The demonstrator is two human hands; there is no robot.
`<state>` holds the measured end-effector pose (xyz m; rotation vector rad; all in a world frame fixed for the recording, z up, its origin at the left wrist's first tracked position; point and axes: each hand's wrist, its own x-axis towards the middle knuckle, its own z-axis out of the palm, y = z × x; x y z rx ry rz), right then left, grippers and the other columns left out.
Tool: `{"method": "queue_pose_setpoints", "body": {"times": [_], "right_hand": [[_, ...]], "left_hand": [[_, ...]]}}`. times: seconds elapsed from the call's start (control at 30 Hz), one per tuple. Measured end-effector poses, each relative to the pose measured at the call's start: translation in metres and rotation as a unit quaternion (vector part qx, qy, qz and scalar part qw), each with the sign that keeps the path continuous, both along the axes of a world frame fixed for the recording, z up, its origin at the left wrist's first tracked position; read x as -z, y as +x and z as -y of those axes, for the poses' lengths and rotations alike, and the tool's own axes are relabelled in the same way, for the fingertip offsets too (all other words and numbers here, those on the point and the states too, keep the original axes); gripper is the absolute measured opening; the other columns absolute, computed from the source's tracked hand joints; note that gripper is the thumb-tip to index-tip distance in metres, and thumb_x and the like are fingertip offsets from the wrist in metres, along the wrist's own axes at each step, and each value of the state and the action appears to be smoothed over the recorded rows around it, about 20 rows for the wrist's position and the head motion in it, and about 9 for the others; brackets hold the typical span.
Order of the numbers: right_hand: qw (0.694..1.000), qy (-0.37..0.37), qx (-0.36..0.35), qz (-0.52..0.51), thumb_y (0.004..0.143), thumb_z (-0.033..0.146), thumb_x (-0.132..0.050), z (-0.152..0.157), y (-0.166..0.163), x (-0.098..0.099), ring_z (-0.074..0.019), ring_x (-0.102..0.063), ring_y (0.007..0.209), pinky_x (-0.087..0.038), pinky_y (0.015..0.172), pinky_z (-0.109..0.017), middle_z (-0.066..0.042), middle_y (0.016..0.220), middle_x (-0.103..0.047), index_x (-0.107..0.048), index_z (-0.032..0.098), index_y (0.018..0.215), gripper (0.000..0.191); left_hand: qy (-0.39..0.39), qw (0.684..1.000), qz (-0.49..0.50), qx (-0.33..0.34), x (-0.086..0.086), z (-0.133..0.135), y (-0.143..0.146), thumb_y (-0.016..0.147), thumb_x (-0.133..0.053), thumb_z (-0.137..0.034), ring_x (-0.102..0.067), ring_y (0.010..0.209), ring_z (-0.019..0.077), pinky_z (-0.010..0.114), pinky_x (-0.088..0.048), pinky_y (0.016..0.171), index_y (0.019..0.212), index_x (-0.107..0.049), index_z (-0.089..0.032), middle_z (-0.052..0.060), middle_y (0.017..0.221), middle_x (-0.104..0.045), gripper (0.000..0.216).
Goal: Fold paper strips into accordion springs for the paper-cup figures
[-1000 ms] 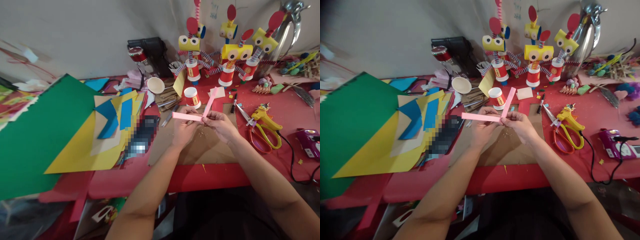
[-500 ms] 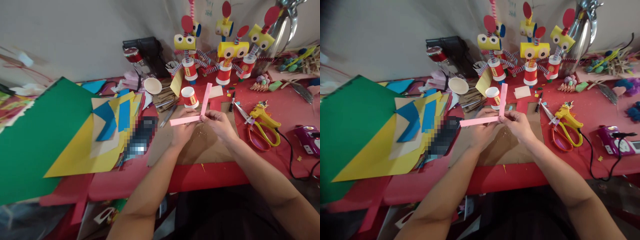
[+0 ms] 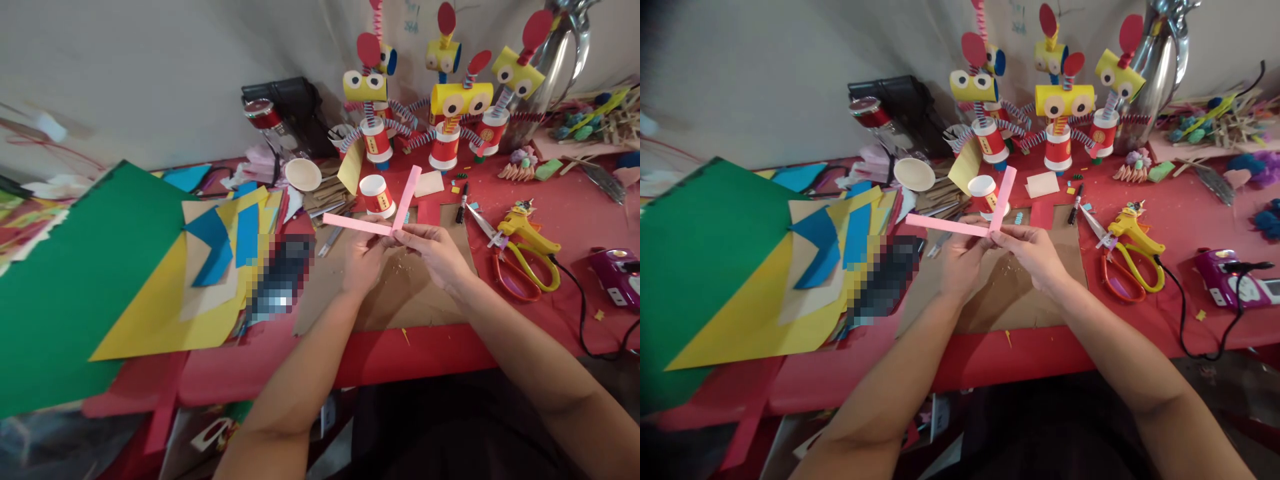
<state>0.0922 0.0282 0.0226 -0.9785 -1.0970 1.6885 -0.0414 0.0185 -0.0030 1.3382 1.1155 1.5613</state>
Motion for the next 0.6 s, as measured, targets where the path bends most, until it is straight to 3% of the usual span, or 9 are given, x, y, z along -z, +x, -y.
{"method": "queue_pose_setpoints", "body": {"times": [0.2, 0.3, 0.43, 0.6], "right_hand": [[0.999, 0.023, 0.032, 0.015, 0.064, 0.042, -0.076, 0.0020, -0.0016, -0.0049, -0.0133, -0.060, 0.072, -0.042, 0.070, -0.029, 0.000, 0.069, -0.069, -0.073, 0.021, 0.069, 0.022], [0.999, 0.002, 0.031, 0.009, 0.062, 0.041, -0.076, -0.0004, -0.0004, -0.0033, -0.0132, -0.060, 0.071, -0.041, 0.068, -0.029, 0.000, 0.067, -0.068, -0.071, 0.020, 0.067, 0.022], [1.000, -0.026, 0.009, -0.005, 0.062, 0.040, -0.077, -0.0038, 0.0020, -0.0004, -0.0109, -0.058, 0.067, -0.037, 0.063, -0.026, 0.001, 0.063, -0.066, -0.070, 0.020, 0.065, 0.022], [0.999, -0.034, -0.003, 0.000, 0.060, 0.040, -0.078, -0.0042, 0.0012, -0.0006, -0.0114, -0.058, 0.064, -0.040, 0.064, -0.027, 0.001, 0.059, -0.066, -0.069, 0.020, 0.063, 0.022]], "left_hand": [[-0.025, 0.999, 0.026, 0.005, 0.0031, -0.0022, -0.0019, 0.069, -0.079, -0.030, -0.058, 0.073, 0.0116, 0.025, -0.052, 0.070, 0.075, -0.072, -0.024, -0.001, 0.081, -0.063, 0.011], [-0.053, 0.994, 0.080, 0.047, -0.0010, -0.0027, -0.0033, 0.066, -0.080, -0.026, -0.058, 0.070, 0.0102, 0.024, -0.052, 0.069, 0.074, -0.073, -0.025, -0.002, 0.082, -0.065, 0.011], [-0.129, 0.970, 0.175, 0.109, -0.0049, -0.0039, -0.0052, 0.063, -0.082, -0.025, -0.057, 0.061, 0.0076, 0.022, -0.051, 0.062, 0.075, -0.074, -0.023, -0.001, 0.080, -0.067, 0.015], [-0.210, 0.945, 0.232, 0.091, -0.0023, -0.0041, -0.0054, 0.065, -0.078, -0.016, -0.058, 0.057, 0.0082, 0.022, -0.050, 0.057, 0.070, -0.072, -0.018, 0.000, 0.067, -0.068, 0.008]]}}
